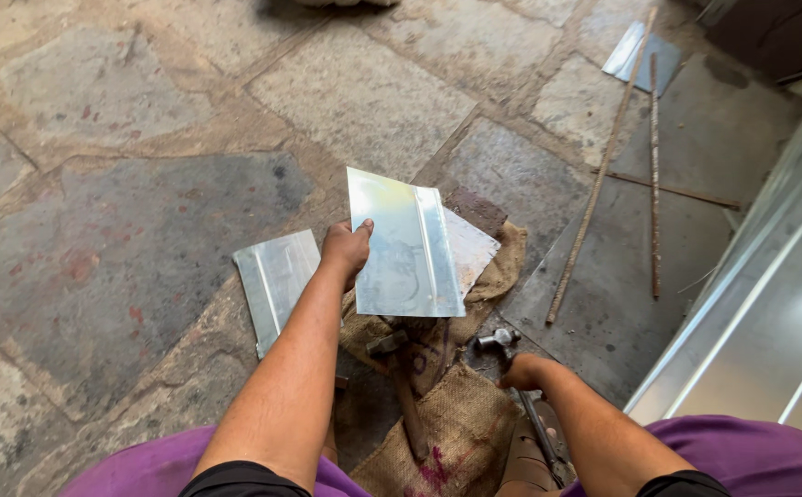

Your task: The person hammers pieces of metal sheet placed on a block, one after another.

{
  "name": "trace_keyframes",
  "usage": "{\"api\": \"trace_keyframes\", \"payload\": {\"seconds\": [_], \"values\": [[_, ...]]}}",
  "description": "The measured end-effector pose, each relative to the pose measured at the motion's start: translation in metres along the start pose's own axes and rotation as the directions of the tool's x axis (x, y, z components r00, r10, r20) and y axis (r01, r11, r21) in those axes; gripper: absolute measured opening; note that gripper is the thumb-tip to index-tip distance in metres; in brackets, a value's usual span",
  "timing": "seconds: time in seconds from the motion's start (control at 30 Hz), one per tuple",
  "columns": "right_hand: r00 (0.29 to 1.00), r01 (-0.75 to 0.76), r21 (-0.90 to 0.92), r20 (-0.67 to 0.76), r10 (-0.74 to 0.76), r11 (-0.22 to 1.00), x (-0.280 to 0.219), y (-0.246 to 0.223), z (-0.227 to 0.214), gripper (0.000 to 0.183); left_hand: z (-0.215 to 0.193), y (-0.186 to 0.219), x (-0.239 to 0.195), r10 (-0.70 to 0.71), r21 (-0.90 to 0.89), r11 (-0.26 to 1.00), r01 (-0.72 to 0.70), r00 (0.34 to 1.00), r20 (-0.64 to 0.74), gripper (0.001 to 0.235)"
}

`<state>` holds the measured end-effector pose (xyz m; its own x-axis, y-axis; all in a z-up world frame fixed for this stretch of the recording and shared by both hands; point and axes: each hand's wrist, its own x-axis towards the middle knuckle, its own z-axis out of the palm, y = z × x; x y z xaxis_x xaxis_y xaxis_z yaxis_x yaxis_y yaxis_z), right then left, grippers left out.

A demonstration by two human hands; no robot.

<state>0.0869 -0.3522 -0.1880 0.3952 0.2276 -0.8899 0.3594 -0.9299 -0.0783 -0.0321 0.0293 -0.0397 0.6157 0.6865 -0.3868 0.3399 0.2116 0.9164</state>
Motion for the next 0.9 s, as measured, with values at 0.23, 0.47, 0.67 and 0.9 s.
{"api": "trace_keyframes", "payload": {"seconds": [0.23, 0.47, 0.67, 0.9], "values": [[0.99, -0.09, 0.015, 0.108, 0.088, 0.996, -0.001, -0.004, 0.013, 0.056, 0.008, 0.02, -0.015, -0.124, -0.004, 0.992, 0.125, 0.991, 0.054, 0.034], [0.973, -0.172, 0.126, 0.178, 0.149, 0.977, 0.027, 0.013, 0.022, 0.058, 0.017, 0.093, -0.042, 0.313, 0.391, 0.835, -0.387, 0.919, 0.241, 0.028], [0.997, -0.036, 0.318, 0.078, 0.011, 0.947, 0.04, 0.019, 0.005, 0.04, 0.024, 0.09, -0.038, 0.431, 0.618, 0.486, -0.618, 0.785, 0.445, 0.02], [0.98, 0.023, 0.599, -0.171, 0.1, 0.8, 0.035, 0.043, -0.02, 0.063, 0.011, -0.023, -0.013, 0.351, 0.734, 0.249, -0.632, 0.765, 0.54, 0.03]]}}
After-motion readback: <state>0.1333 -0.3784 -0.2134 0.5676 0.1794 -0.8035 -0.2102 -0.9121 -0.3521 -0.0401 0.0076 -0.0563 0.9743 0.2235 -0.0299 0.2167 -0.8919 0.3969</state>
